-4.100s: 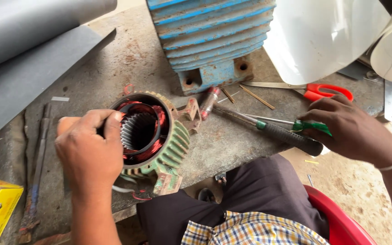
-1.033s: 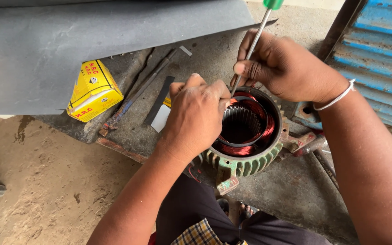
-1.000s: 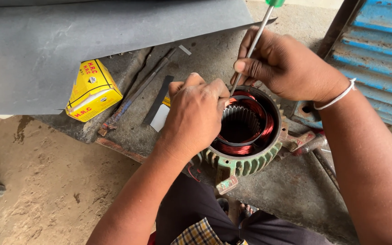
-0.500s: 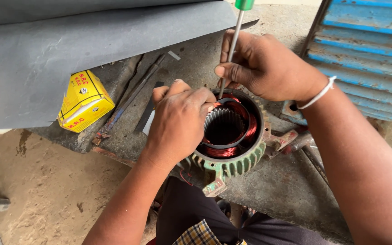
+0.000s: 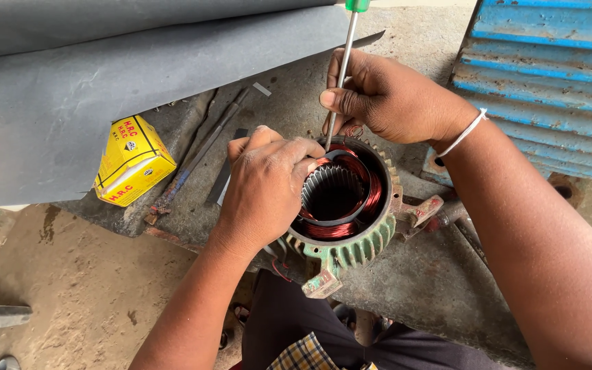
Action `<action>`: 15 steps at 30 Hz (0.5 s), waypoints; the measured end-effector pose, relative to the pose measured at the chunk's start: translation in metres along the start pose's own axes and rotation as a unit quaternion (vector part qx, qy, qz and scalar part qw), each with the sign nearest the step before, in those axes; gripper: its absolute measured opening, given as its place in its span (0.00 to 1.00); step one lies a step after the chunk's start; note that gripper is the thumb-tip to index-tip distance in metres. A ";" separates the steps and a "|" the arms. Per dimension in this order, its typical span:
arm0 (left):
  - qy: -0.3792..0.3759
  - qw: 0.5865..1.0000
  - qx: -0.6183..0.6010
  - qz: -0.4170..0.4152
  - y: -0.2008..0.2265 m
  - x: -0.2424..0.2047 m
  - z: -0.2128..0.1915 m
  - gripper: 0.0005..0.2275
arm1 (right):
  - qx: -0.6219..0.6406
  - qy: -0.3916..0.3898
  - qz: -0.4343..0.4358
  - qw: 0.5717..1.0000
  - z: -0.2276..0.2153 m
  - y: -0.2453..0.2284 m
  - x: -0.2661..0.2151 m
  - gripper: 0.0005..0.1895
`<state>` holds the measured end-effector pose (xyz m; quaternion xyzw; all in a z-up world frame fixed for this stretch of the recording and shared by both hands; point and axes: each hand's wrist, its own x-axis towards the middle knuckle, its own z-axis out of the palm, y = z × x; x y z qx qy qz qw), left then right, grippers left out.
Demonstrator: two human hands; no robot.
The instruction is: The person works on an electric motor stator, using a green-handled screwdriver to press and adjust copper windings inside the stator slots. They repeatedly insert the screwdriver, rotate the stator, and reposition the windings to ensure proper seating.
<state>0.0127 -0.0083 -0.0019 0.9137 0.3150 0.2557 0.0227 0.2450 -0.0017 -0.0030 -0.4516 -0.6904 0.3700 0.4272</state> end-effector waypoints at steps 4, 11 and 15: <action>-0.026 1.000 0.003 -0.006 -0.001 0.004 -0.001 0.03 | 0.006 -0.021 -0.028 0.999 -0.002 0.000 -0.001 0.10; -0.036 0.999 0.004 0.016 0.000 0.005 -0.005 0.03 | 0.003 0.012 0.008 1.000 0.002 0.001 0.002 0.10; -0.018 0.999 -0.003 0.030 0.000 0.003 -0.004 0.02 | 0.010 0.037 0.017 0.999 0.001 0.004 -0.001 0.10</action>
